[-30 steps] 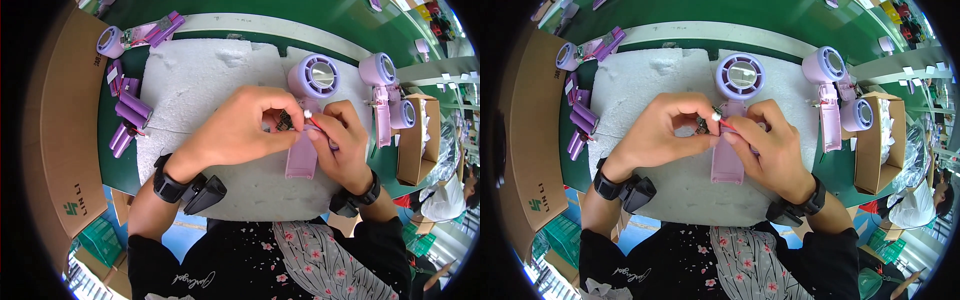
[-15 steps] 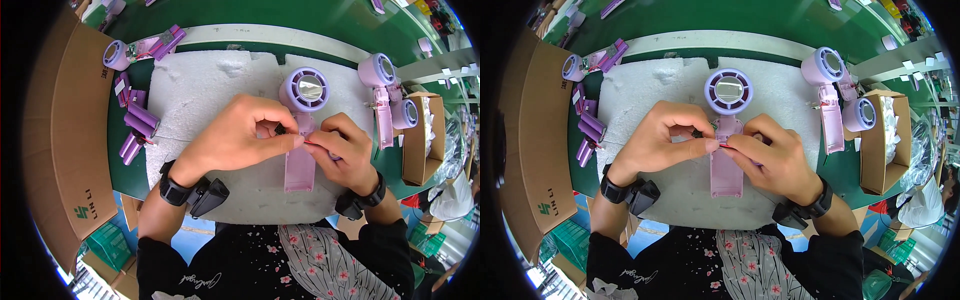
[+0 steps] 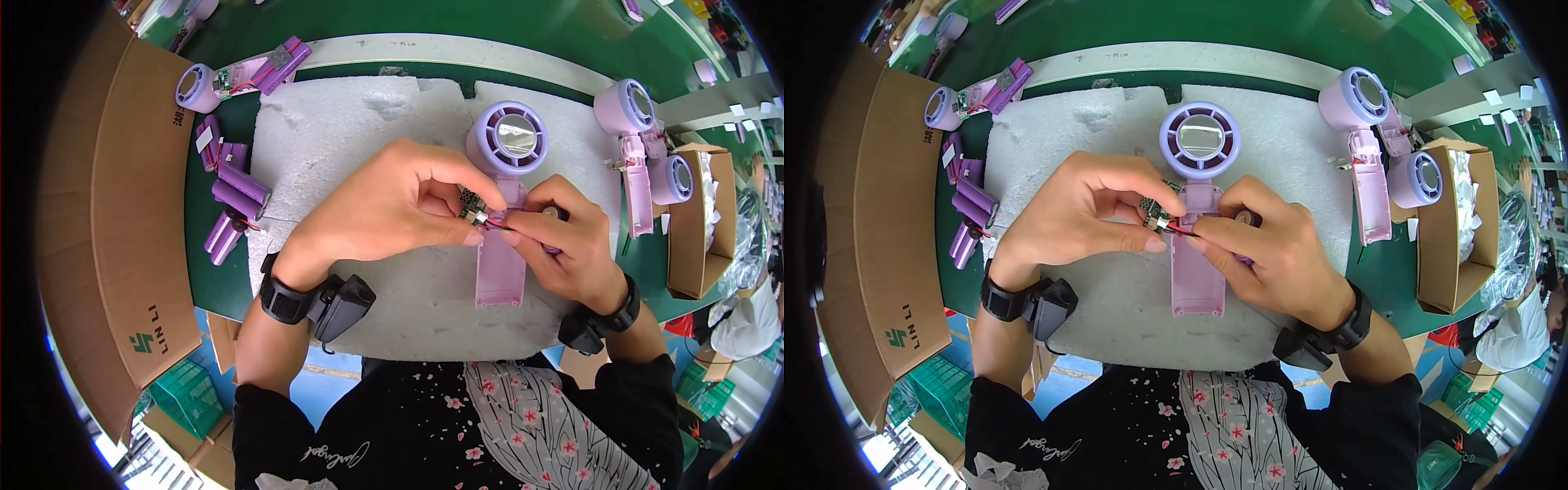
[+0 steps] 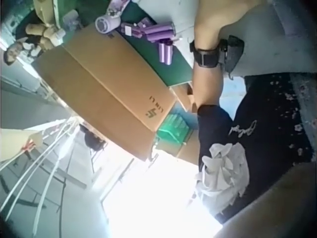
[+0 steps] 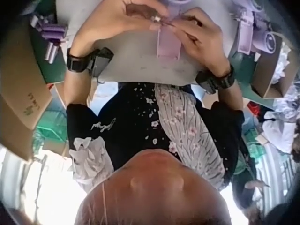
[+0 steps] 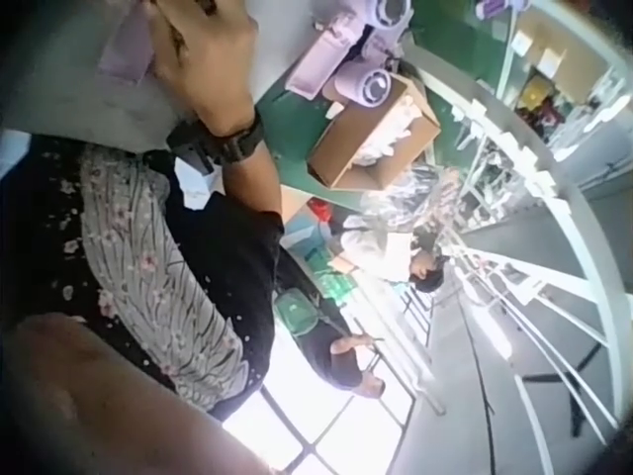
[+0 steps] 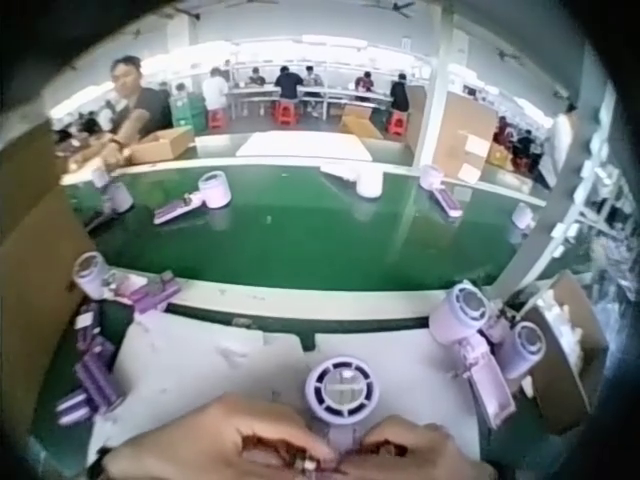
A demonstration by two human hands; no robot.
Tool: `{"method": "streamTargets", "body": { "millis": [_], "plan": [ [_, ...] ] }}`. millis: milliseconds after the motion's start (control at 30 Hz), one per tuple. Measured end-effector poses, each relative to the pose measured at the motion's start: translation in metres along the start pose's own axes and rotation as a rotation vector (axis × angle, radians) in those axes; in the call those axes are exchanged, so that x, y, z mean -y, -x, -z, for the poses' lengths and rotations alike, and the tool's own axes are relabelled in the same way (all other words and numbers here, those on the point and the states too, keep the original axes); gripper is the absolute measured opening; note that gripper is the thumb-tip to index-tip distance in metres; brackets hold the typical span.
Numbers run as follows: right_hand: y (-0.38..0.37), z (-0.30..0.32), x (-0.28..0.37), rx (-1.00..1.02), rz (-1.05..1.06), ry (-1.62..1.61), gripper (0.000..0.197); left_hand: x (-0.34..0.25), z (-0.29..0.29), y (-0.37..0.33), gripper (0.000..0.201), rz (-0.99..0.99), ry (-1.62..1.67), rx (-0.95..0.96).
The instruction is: The person connects a battery pack to a circuit board inside a handheld fan, fits the battery into the handle, and tests the fan before repeating the process with a new battery.
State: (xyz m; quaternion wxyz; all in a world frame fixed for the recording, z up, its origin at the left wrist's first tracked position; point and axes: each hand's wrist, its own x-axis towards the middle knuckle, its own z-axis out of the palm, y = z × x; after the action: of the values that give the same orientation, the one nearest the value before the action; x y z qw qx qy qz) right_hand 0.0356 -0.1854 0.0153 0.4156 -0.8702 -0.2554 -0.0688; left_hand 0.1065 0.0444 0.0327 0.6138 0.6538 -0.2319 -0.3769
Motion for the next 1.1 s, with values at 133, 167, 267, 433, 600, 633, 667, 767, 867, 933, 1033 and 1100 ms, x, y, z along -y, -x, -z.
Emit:
{"method": "streamTargets", "body": {
  "millis": [133,167,267,433,600,633,667,767,867,933,1033,1100],
  "plan": [
    [0.001,0.000,-0.003,0.005,0.022,-0.040,0.015,0.001,0.001,-0.001,0.030,-0.023,0.063,0.034],
    [0.001,0.000,-0.002,0.013,0.022,-0.037,0.014,0.001,0.002,-0.001,0.031,-0.031,0.081,0.040],
    [0.000,0.000,-0.002,0.029,0.024,-0.032,0.014,0.001,0.002,0.000,0.032,-0.048,0.089,0.048],
    [-0.003,0.000,-0.001,0.010,0.046,-0.013,0.011,0.002,0.001,0.001,0.033,-0.063,0.113,0.021],
    [-0.002,0.002,-0.002,0.011,0.019,-0.054,0.010,-0.007,-0.001,0.000,0.034,-0.007,0.041,-0.052],
    [-0.002,0.002,-0.003,0.011,0.013,-0.064,0.010,-0.006,-0.001,-0.001,0.034,-0.005,0.041,-0.051],
    [-0.001,0.002,-0.003,0.012,0.014,-0.068,0.010,-0.004,-0.001,0.000,0.034,-0.037,0.016,-0.064],
    [0.000,0.002,-0.002,0.032,-0.020,-0.076,0.011,0.000,-0.002,0.001,0.035,-0.097,-0.032,-0.089],
    [0.000,0.001,-0.002,0.026,-0.015,-0.070,0.011,0.002,-0.004,0.001,0.034,-0.142,-0.063,-0.086],
    [0.001,0.000,-0.002,0.024,-0.012,-0.065,0.011,0.002,-0.005,0.001,0.032,-0.164,-0.070,-0.093],
    [0.002,-0.001,-0.002,0.006,-0.004,-0.043,0.009,0.002,-0.006,0.000,0.029,-0.209,-0.085,-0.110],
    [0.002,0.001,-0.002,0.022,0.020,-0.034,0.011,0.004,-0.008,-0.001,0.029,-0.245,-0.098,-0.127]
  ]
}}
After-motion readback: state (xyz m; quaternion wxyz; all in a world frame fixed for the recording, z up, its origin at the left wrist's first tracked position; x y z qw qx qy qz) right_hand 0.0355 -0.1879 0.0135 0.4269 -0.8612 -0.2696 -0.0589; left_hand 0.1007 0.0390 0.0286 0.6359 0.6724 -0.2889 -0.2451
